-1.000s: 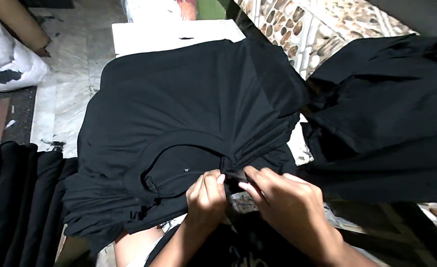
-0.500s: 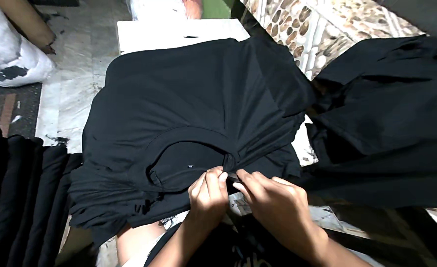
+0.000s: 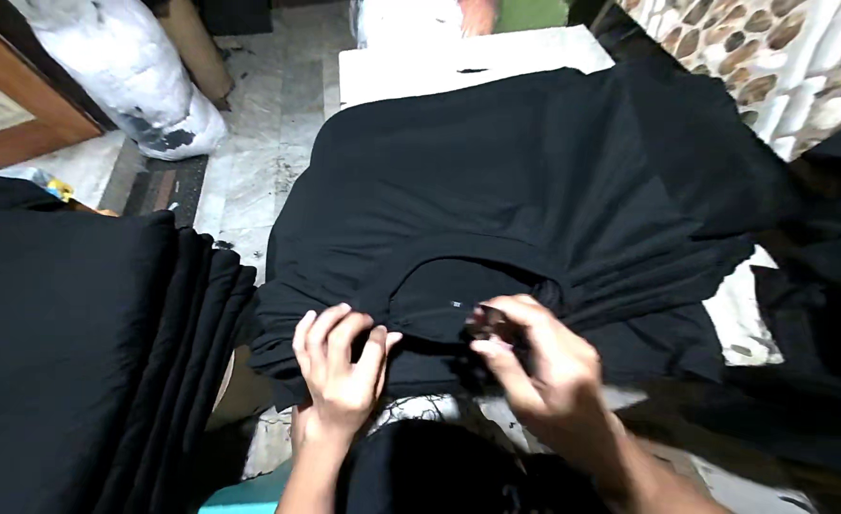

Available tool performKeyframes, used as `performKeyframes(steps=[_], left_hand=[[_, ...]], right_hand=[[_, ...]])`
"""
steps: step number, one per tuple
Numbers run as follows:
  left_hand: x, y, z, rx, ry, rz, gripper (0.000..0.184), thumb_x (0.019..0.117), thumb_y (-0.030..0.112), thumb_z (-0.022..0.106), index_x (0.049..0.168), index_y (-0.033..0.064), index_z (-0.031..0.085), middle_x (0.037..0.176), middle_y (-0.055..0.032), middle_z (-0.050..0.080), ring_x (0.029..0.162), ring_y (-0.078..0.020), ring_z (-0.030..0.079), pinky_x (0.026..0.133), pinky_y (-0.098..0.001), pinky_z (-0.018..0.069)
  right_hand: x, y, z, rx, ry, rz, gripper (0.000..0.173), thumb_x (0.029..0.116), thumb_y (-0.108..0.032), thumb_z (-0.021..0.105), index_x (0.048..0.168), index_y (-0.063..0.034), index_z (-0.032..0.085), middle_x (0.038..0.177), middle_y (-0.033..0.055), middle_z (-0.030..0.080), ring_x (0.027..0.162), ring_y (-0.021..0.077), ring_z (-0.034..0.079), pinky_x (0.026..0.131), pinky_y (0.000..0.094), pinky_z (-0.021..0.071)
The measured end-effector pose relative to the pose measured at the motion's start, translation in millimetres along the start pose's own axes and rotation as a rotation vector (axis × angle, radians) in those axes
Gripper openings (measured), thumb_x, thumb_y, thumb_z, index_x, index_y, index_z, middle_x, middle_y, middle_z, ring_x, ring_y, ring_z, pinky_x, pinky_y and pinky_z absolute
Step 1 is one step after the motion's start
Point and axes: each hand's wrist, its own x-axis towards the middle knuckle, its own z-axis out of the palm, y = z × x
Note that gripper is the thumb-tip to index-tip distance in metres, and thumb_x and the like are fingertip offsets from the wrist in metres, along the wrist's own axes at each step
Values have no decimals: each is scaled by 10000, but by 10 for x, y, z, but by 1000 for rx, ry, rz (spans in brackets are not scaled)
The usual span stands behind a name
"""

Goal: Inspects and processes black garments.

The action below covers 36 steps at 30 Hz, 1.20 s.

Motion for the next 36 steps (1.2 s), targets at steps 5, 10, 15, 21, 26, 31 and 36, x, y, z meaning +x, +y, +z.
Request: performKeyframes(steps=[5, 10, 15, 21, 26, 31, 36], left_hand=[[17, 201, -514, -88, 62, -26, 128, 1033, 279, 584, 927, 208, 567, 1015, 77, 536, 1115, -30, 494, 1087, -226, 308], [3, 87, -430, -268, 2, -103, 217, 1081, 308, 486, 918, 168, 512, 1049, 48, 546, 1103, 7, 547, 985, -149, 435], [-13, 171, -389, -470, -5, -170, 191, 1077, 296, 495, 933, 178, 538, 1064, 89, 561, 1063, 57, 554, 932, -100, 449], [-51, 165, -349, -497, -6, -150, 254, 1079, 332, 485, 881, 181, 533, 1041, 77, 569, 1082, 22, 561, 947, -127, 456], [153, 149, -421, -463, 64, -165, 338, 1075, 465, 434, 888, 214, 560, 1120, 131, 590, 1210, 23, 527, 1033, -169, 432], [134, 102, -238, -272, 89, -224, 495, 1031, 627, 373, 935, 188, 581, 1106, 73, 532, 1189, 21, 496, 1020, -155, 397], [29, 65, -50, -119, 2, -226, 154, 1021, 295, 568, 1018, 186, 676, 1100, -22, 515, 1145, -73, 491, 1047, -188, 349]], right_hand=[[-4, 117, 248, 62, -159, -8, 348, 1076, -307, 471, 1114, -1, 632, 927, 106, 677, 784, 105, 614, 729, 197, 493], [8, 88, 204, 13, -156, -23, 322, 1063, -288, 497, 1115, 2, 629, 933, 100, 687, 806, 71, 617, 756, 155, 489], [70, -135, 277, -391, -153, -275, 301, 1061, -309, 497, 1025, -92, 702, 963, 100, 759, 693, 215, 650, 627, 335, 453], [216, -168, 446, -480, -131, -292, 257, 1034, -197, 545, 971, -58, 752, 665, 76, 649, 518, 220, 544, 516, 338, 373], [193, -21, 375, -238, -175, -118, 361, 1057, -306, 476, 1028, -28, 703, 742, 84, 677, 613, 198, 630, 538, 317, 459], [113, -4, 255, -208, -186, -82, 345, 1041, -337, 506, 1011, -44, 686, 785, 77, 685, 656, 158, 629, 584, 261, 478], [93, 17, 180, -120, -206, -65, 336, 1044, -332, 520, 1039, -35, 677, 814, 87, 695, 679, 139, 627, 616, 240, 483]])
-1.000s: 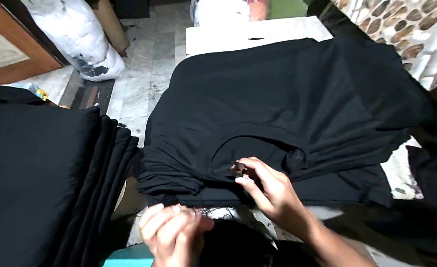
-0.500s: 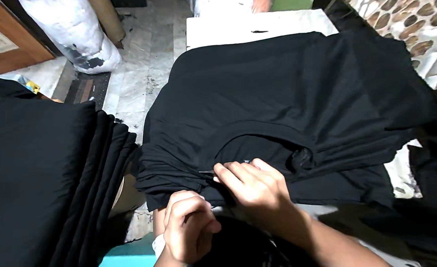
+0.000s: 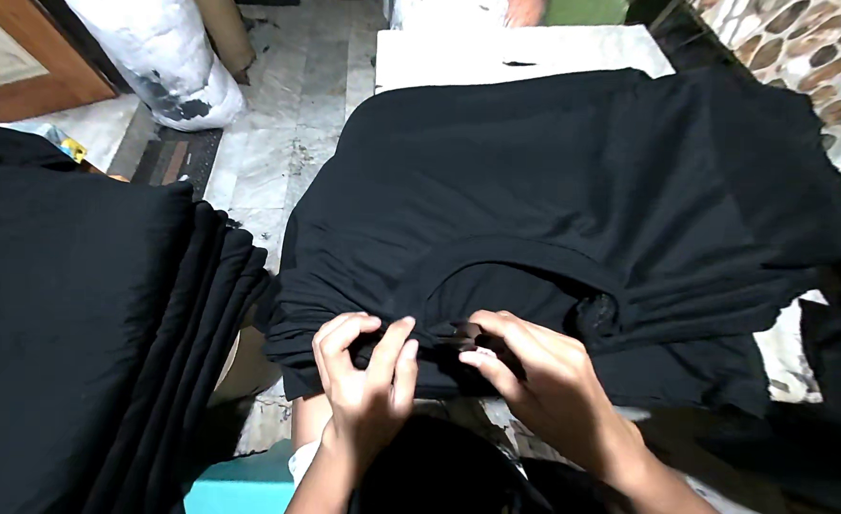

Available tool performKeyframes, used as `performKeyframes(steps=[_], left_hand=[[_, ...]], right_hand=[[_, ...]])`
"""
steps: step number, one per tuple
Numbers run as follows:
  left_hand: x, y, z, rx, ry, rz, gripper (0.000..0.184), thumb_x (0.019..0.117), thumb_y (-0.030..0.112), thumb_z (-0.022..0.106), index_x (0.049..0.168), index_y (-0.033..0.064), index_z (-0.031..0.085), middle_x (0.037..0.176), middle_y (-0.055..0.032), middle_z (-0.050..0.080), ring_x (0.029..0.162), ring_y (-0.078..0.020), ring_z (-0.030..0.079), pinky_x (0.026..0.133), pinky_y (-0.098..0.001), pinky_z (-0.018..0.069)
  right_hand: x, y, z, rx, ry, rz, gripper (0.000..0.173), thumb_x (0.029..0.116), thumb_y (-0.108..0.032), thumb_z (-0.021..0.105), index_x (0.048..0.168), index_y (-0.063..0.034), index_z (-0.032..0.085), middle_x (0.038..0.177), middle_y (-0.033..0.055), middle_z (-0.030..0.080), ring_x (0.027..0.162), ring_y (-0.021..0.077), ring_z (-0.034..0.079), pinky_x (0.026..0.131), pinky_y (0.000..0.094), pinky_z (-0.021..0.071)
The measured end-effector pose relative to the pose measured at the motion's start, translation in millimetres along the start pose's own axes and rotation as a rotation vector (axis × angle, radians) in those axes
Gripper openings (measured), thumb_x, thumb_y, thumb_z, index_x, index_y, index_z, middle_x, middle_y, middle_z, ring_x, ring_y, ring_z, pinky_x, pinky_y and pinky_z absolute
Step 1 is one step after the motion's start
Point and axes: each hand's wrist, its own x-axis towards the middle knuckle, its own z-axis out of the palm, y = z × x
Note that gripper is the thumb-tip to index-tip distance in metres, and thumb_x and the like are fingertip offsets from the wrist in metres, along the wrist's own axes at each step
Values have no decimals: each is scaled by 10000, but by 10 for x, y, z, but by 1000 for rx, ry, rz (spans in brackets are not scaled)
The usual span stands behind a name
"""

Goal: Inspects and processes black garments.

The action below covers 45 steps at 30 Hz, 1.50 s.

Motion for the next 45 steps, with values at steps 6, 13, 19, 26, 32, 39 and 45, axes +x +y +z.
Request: performKeyframes(steps=[6, 13, 19, 26, 32, 39, 45], left_hand=[[16, -57, -127, -171, -52, -20, 219, 1069, 328, 506, 921, 208, 614, 1103, 51, 549, 1232, -52, 477, 1101, -230, 353], [113, 117, -491, -326, -7, -21, 316, 1044, 526, 466, 988, 248, 608, 1129, 150, 569, 1225, 23, 497, 1051, -177, 397], [279, 202, 123, 175, -147, -271, 174, 816, 176, 703, 786, 5, 699, 660, -71, 645, 561, -160, 636, 488, -291, 474], [260, 135, -136, -1457, 102, -997, 170, 1024, 49, 439, 1066, 124, 586, 905, -20, 751, 837, -102, 741, 779, -278, 616], [136, 47, -44, -1050, 106, -470, 79, 935, 142, 711, 1011, 157, 723, 970, 145, 714, 917, 74, 645, 808, -111, 535], [42, 59, -286, -975, -206, -356, 230, 1055, 335, 546, 926, 161, 623, 1148, 92, 598, 1129, 38, 561, 944, -155, 497], [1, 11, -327, -907, -271, -304, 304, 1071, 332, 512, 880, 112, 601, 1152, 12, 600, 1116, -19, 616, 960, -228, 553]], right_hand=[[8, -36, 3, -83, -28, -59, 353, 1040, -347, 493, 1025, -56, 693, 839, 71, 725, 680, 147, 643, 595, 259, 467], [30, -81, 37, 22, 34, 1, 318, 1047, -302, 524, 1045, -9, 647, 829, 90, 693, 698, 108, 630, 633, 208, 490], [29, 43, 108, 320, 162, 161, 360, 1076, -292, 497, 1150, 54, 561, 944, 47, 659, 815, -70, 586, 738, 85, 488], [-18, 16, 270, 438, 152, 170, 332, 1041, -277, 549, 1187, 21, 550, 946, -10, 610, 838, -139, 526, 785, 33, 444], [17, -81, 259, 390, 166, 42, 293, 1043, -259, 584, 1221, -40, 508, 909, -10, 582, 789, -101, 540, 762, 38, 453], [35, -193, 216, 150, 138, -98, 244, 1063, -304, 547, 1137, -72, 557, 824, 58, 598, 702, 74, 577, 646, 147, 463], [194, -238, 210, 22, 167, -116, 232, 1050, -229, 552, 1046, -22, 655, 749, 89, 647, 653, 116, 584, 602, 186, 439]])
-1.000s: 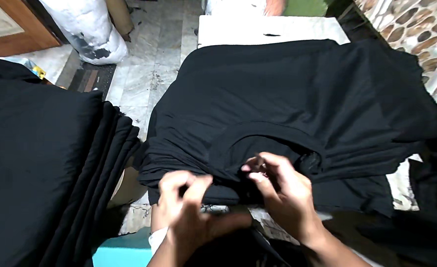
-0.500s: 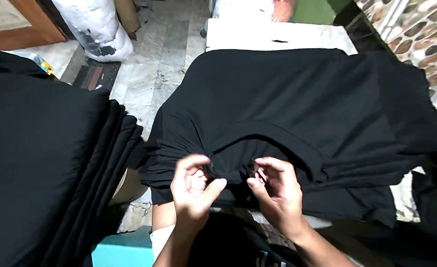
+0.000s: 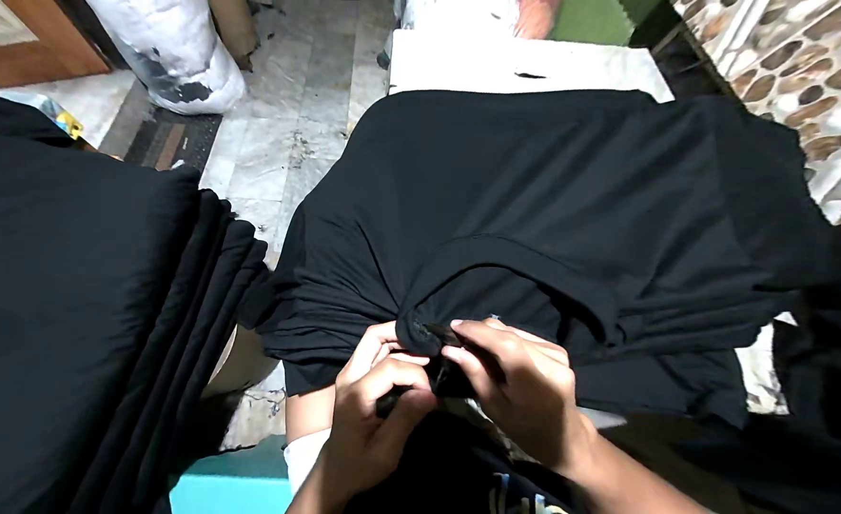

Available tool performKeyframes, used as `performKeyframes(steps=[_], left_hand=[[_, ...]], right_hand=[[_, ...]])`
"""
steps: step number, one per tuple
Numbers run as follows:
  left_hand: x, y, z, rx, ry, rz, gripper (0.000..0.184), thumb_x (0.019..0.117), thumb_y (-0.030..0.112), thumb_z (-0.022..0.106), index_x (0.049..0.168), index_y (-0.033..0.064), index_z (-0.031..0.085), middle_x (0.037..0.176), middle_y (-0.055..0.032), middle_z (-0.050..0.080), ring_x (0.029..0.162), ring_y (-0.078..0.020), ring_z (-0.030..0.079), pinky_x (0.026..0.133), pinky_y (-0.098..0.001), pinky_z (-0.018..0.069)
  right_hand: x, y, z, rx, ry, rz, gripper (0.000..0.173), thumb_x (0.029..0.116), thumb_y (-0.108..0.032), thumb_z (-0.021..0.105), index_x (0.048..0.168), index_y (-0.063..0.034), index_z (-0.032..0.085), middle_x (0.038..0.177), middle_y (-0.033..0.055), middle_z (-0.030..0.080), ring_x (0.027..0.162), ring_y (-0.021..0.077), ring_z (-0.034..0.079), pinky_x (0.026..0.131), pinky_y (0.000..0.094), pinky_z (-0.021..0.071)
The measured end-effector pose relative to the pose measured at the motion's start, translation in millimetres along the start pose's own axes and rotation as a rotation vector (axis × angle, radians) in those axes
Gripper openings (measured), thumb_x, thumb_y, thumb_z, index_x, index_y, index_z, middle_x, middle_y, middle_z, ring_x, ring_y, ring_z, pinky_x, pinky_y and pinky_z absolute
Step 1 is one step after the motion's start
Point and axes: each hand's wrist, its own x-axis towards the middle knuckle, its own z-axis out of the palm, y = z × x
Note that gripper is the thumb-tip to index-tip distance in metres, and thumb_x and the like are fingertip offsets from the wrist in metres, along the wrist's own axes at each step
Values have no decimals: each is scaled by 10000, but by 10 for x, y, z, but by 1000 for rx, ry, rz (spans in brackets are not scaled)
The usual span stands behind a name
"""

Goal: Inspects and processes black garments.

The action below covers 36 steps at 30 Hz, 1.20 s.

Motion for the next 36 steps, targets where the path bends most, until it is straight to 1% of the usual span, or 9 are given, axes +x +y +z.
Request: performKeyframes(steps=[4, 7, 9, 12, 16, 21, 28, 31, 36], left_hand=[[73, 58, -32, -21, -51, 6, 524, 1069, 547, 348, 978, 132, 655, 1137, 55, 586, 1122, 19, 552, 951, -165, 482], [413, 150, -167, 128, -43, 68, 557, 1043, 620, 329, 1136, 213, 698, 1355, 123, 614, 1295, -19, 533, 1072, -231, 458], [749, 1, -313, 307, -40, 63, 507, 1064, 516, 399, 1244, 125, 667, 1525, 11, 512, 1426, -118, 443, 1154, -318, 396], [983, -249, -184, 722, 51, 16, 403, 1026, 287, 547, 1227, -45, 654, 1487, -244, 501, 1434, -311, 440, 1163, -454, 365], [736, -84, 734, 871, -47, 175, 382, 1002, 362, 555, 932, 28, 727, 1142, -204, 669, 1145, -349, 599, 983, -501, 434], [622, -255, 1832, 479, -730, -58, 457, 867, 290, 768, 1096, -92, 667, 1233, -310, 641, 1276, -473, 556, 1146, -598, 334], [850, -436, 1752, 126, -319, 103, 260, 860, -6, 702, 1112, -61, 732, 1009, -162, 708, 916, -144, 680, 858, -236, 546], [834, -545, 1724, -32, -294, 14, 168, 954, 87, 646, 850, -28, 708, 835, -28, 656, 826, 15, 611, 777, -133, 511], [762, -537, 1554, -281, -418, -110, 232, 1036, 141, 485, 845, 47, 578, 903, 60, 605, 982, 69, 560, 889, -134, 455]], right_hand=[[-80, -4, -136, 424, -168, 131, 303, 995, -249, 649, 1148, 12, 620, 853, 38, 647, 747, -40, 569, 694, 65, 464], [-79, 176, -473, 338, -268, 199, 444, 980, -346, 658, 1301, -39, 664, 1164, 77, 707, 1024, 5, 636, 903, 153, 513], [-25, 518, -790, -98, -32, 296, 447, 977, -352, 631, 1280, -25, 670, 1123, 138, 682, 921, 127, 640, 765, 274, 534], [-105, 930, -1305, -418, 91, 476, 488, 1028, -271, 576, 1388, 59, 575, 1515, 280, 478, 1318, 369, 568, 1052, 481, 480], [-585, 934, -1456, -360, 206, 543, 421, 994, -231, 605, 1243, 107, 629, 1283, 274, 640, 1143, 246, 643, 947, 349, 515], [-839, 779, -1269, -143, 375, 562, 374, 950, -198, 649, 1124, 132, 629, 1044, 83, 652, 917, -84, 590, 793, 76, 499], [-887, 815, -1212, 47, 501, 578, 194, 961, -151, 636, 1092, -11, 607, 942, -149, 633, 719, -162, 518, 624, 35, 448], [-938, 797, -1164, -30, 392, 609, 267, 942, -213, 672, 1050, 24, 611, 863, -80, 627, 731, -155, 521, 675, 29, 447], [-1022, 784, -1130, -235, 247, 506, 299, 936, -218, 682, 1005, 68, 635, 770, 77, 627, 670, -38, 520, 657, 60, 419]])
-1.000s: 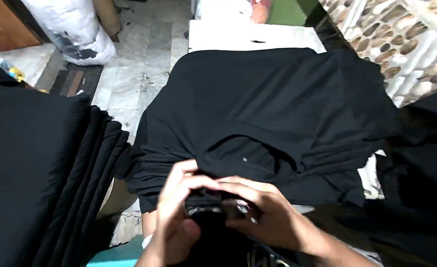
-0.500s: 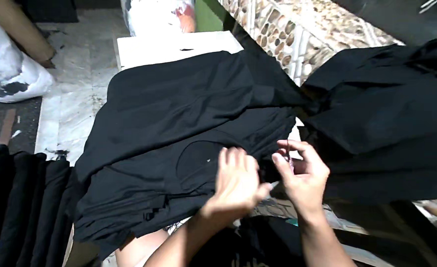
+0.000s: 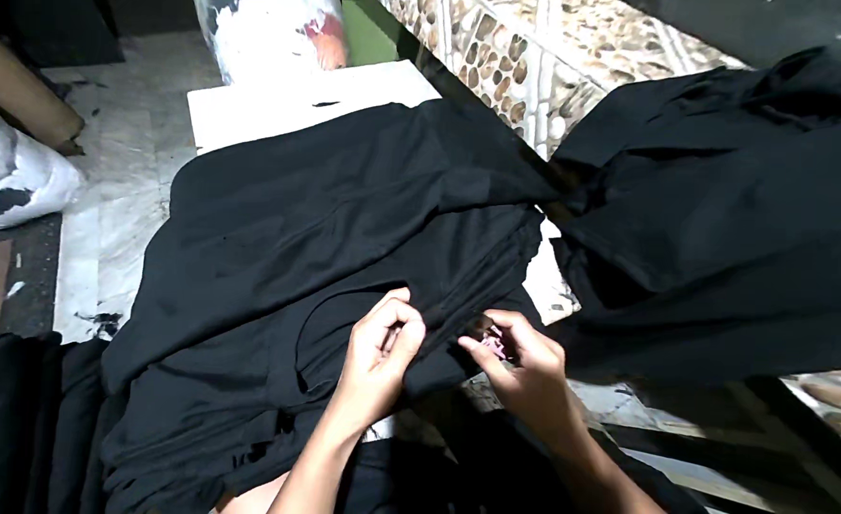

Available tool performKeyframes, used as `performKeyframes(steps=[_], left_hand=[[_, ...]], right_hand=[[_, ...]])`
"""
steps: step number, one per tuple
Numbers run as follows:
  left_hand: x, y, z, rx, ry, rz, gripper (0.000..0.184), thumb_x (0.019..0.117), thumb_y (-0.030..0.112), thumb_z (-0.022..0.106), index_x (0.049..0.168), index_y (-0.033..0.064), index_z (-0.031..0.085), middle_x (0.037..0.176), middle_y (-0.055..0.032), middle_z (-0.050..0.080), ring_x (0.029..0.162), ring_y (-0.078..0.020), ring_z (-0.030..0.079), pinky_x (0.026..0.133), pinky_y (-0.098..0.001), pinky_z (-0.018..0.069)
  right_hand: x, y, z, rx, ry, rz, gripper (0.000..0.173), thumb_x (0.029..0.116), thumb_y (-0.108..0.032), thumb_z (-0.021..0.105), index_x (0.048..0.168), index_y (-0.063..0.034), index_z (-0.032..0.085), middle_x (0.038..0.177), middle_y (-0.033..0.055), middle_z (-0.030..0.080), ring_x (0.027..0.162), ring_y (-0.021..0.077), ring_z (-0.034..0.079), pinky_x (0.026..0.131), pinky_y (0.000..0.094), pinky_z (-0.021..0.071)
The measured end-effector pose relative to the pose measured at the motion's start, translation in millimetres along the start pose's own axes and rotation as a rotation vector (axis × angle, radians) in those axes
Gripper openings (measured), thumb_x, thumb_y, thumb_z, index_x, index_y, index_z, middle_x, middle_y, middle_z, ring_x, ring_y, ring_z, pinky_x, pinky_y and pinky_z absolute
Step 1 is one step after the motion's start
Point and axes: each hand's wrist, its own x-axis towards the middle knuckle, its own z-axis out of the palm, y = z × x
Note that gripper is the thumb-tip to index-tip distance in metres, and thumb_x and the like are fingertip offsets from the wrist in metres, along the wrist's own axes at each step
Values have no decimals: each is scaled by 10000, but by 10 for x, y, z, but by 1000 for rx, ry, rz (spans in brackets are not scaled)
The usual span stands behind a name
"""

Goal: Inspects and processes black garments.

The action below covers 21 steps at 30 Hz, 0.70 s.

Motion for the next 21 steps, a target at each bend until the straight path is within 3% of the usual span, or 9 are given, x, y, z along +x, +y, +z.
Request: performKeyframes(steps=[3, 4, 7, 9, 12, 14, 17, 19, 21], left_hand=[[-21, -5, 21, -75, 16, -42, 102, 919, 117, 667, 947, 94, 572, 999, 113, 599, 972, 100, 549, 847, -105, 475], [-19, -1, 30, -63, 21, -59, 196, 869, 80, 706, 1017, 71, 579, 1055, 99, 605, 996, 99, 554, 862, -102, 486], [-5, -8, 62, 63, 57, -78, 348, 810, 36, 737, 1139, -39, 655, 1167, -30, 652, 1049, 47, 574, 880, -118, 482], [0, -16, 83, 116, 62, -85, 375, 812, 26, 727, 1175, -53, 678, 1197, -101, 669, 1101, -22, 612, 942, -174, 511], [0, -16, 108, 132, 70, -84, 378, 811, -12, 678, 1187, -50, 672, 1199, -116, 677, 1131, -49, 621, 970, -199, 513], [-1, -27, 115, 171, 64, -65, 390, 808, -26, 648, 1197, -48, 671, 1200, -117, 687, 1154, -74, 621, 1000, -227, 503], [-10, -21, 129, 287, 48, -36, 401, 811, -16, 623, 1207, -29, 686, 1188, -114, 696, 1136, -106, 642, 999, -262, 512], [-1, 11, 135, 396, 34, 7, 388, 818, -8, 632, 1200, -33, 694, 1139, -128, 703, 1080, -99, 654, 969, -219, 510], [26, 41, 158, 535, 28, 92, 358, 816, 7, 662, 1166, -49, 715, 1034, -153, 705, 958, -123, 656, 905, -184, 502]], right_hand=[[20, 7, -11, -47, 33, 17, 292, 949, -238, 667, 1004, 47, 640, 769, 68, 620, 674, -23, 526, 660, 74, 424], [34, 15, -16, -71, 46, 17, 297, 954, -254, 661, 1007, 38, 645, 779, 73, 633, 684, 2, 542, 667, 100, 435], [73, 38, -32, -89, 58, 13, 302, 958, -293, 648, 1019, 3, 650, 820, 80, 653, 739, 73, 567, 706, 204, 434], [88, 46, -43, -46, 53, 22, 329, 951, -320, 654, 1045, -6, 637, 875, 76, 659, 800, 50, 573, 746, 196, 424], [126, 45, -8, 37, 73, -48, 266, 920, -214, 684, 1092, -14, 645, 880, 65, 614, 800, -11, 547, 736, 75, 426], [178, 18, 74, 20, 90, -138, 184, 952, -163, 654, 1096, -56, 696, 824, 71, 587, 724, 44, 526, 669, 113, 411], [242, 51, 173, -50, 103, -254, 156, 973, -128, 597, 989, -83, 746, 735, 86, 583, 645, 127, 533, 605, 205, 405], [263, 45, 110, -40, 68, -281, 167, 983, -129, 560, 928, -70, 706, 704, 78, 560, 629, 123, 515, 591, 204, 390], [219, -47, -19, -12, 19, -254, 216, 1026, -197, 507, 888, -74, 619, 708, 51, 519, 635, 68, 502, 598, 131, 406]])
